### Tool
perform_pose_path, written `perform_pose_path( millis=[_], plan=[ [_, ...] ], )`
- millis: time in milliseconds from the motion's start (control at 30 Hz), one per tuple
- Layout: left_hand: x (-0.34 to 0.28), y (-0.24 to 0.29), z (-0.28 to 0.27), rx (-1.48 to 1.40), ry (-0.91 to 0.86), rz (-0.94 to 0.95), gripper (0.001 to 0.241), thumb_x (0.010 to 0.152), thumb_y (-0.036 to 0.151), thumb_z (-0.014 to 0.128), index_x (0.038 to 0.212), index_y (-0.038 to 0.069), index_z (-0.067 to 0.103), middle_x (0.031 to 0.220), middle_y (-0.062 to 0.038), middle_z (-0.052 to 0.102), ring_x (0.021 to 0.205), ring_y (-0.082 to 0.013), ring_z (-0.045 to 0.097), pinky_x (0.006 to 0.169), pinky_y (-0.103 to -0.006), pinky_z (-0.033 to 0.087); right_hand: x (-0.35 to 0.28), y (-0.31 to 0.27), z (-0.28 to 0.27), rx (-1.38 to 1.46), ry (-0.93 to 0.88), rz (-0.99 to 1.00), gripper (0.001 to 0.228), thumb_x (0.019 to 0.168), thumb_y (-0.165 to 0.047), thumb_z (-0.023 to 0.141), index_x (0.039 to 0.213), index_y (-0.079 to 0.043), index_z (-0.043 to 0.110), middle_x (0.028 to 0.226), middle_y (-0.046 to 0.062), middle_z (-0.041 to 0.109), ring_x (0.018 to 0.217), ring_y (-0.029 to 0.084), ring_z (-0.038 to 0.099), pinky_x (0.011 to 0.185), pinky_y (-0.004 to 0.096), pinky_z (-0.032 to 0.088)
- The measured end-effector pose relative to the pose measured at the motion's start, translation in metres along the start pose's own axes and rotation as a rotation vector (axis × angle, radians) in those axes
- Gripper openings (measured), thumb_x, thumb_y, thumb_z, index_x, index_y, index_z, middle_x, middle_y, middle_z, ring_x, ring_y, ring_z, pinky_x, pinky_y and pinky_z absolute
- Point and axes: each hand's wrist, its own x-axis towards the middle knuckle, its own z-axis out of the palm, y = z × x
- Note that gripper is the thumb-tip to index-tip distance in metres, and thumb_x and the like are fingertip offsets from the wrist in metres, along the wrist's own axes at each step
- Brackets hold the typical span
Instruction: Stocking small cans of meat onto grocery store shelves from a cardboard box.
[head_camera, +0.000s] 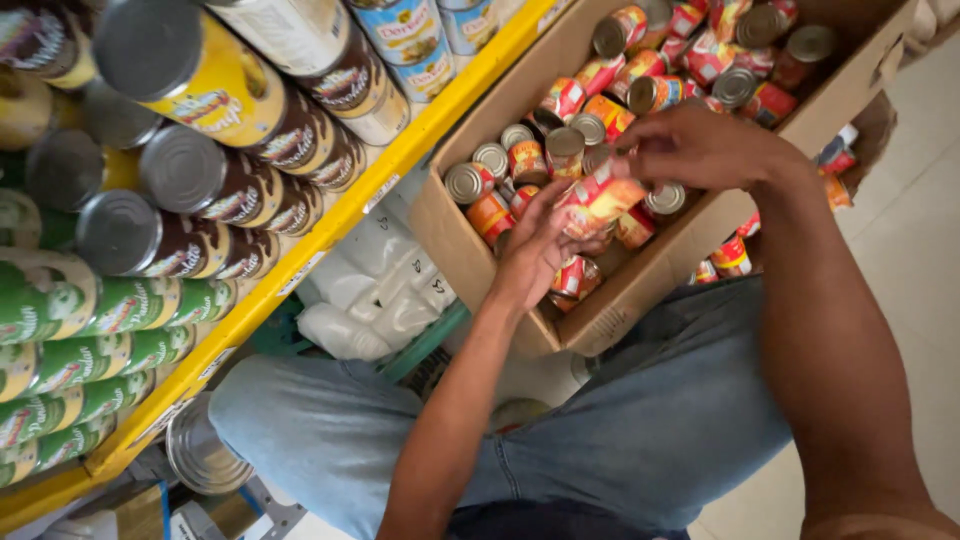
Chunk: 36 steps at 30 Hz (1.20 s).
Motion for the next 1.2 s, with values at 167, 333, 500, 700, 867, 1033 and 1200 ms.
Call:
perform_pose_path(
  millis=[167,333,500,700,867,1033,1200],
  plan=[
    [-0.001,0.003,-0.012,-0.2,-0.092,0.078,0.048,0.112,0.023,0.064,0.152,0.005,0.046,0.131,-0.019,0.065,0.107,-0.0313,0.07,0.096,-0.045,0.057,0.011,-0.003,0.012,0.221,0.144,0.072,0.051,0.104,-0.048,0.061,0.11,0.003,0.069,0.08,0.008,0.065,0.074,0.014,0.067,0.067,0.033,0.054],
    [-0.014,0.037,0.008,-0.257,-0.105,0.139,0.046,0.11,0.027,0.06,0.148,0.004,0.048,0.129,-0.017,0.069,0.108,-0.0311,0.071,0.096,-0.0435,0.057,0.007,-0.031,0.014,0.265,0.236,-0.227,0.043,0.1,-0.035,0.063,0.131,-0.005,0.064,0.098,0.002,0.068,0.087,0.011,0.065,0.077,0.029,0.054],
    [-0.032,0.087,0.024,-0.249,-0.15,0.271,0.049,0.108,0.027,0.061,0.149,0.003,0.049,0.133,-0.017,0.068,0.115,-0.0303,0.07,0.103,-0.0436,0.056,0.0,-0.061,0.033,0.264,0.389,-0.502,0.054,0.095,-0.02,0.075,0.145,-0.005,0.058,0.12,0.005,0.062,0.106,0.012,0.062,0.092,0.029,0.053],
    [-0.074,0.171,0.057,-0.146,-0.266,0.442,0.059,0.108,0.025,0.063,0.159,0.002,0.042,0.142,-0.017,0.063,0.12,-0.0327,0.067,0.105,-0.0452,0.053,-0.013,-0.162,0.043,0.495,0.399,-0.692,0.071,0.093,-0.013,0.077,0.155,-0.001,0.046,0.132,0.006,0.06,0.119,0.014,0.06,0.105,0.031,0.051],
    [-0.125,0.246,0.087,-0.047,-0.334,0.632,0.063,0.108,0.02,0.063,0.163,0.003,0.036,0.155,-0.015,0.052,0.14,-0.0288,0.056,0.12,-0.0514,0.047,-0.026,-0.259,0.047,0.391,0.476,-0.853,0.063,0.092,-0.009,0.079,0.147,0.001,0.05,0.135,0.008,0.063,0.128,0.016,0.062,0.115,0.035,0.05],
    [-0.172,0.335,0.095,0.197,-0.291,0.805,0.064,0.109,0.023,0.063,0.161,0.0,0.034,0.155,-0.012,0.051,0.141,-0.0228,0.053,0.122,-0.0443,0.043,-0.042,-0.371,0.043,0.371,0.485,-1.046,0.057,0.098,-0.012,0.079,0.145,0.001,0.05,0.131,0.006,0.065,0.122,0.014,0.065,0.11,0.031,0.053],
    [-0.225,0.432,0.093,0.811,-0.008,1.025,0.057,0.112,0.03,0.063,0.156,-0.002,0.045,0.148,-0.011,0.058,0.137,-0.0153,0.055,0.126,-0.0346,0.044,-0.036,-0.467,0.039,0.349,0.463,-1.173,0.051,0.101,-0.017,0.079,0.14,-0.001,0.051,0.124,0.004,0.067,0.112,0.011,0.068,0.101,0.026,0.058]
  ],
)
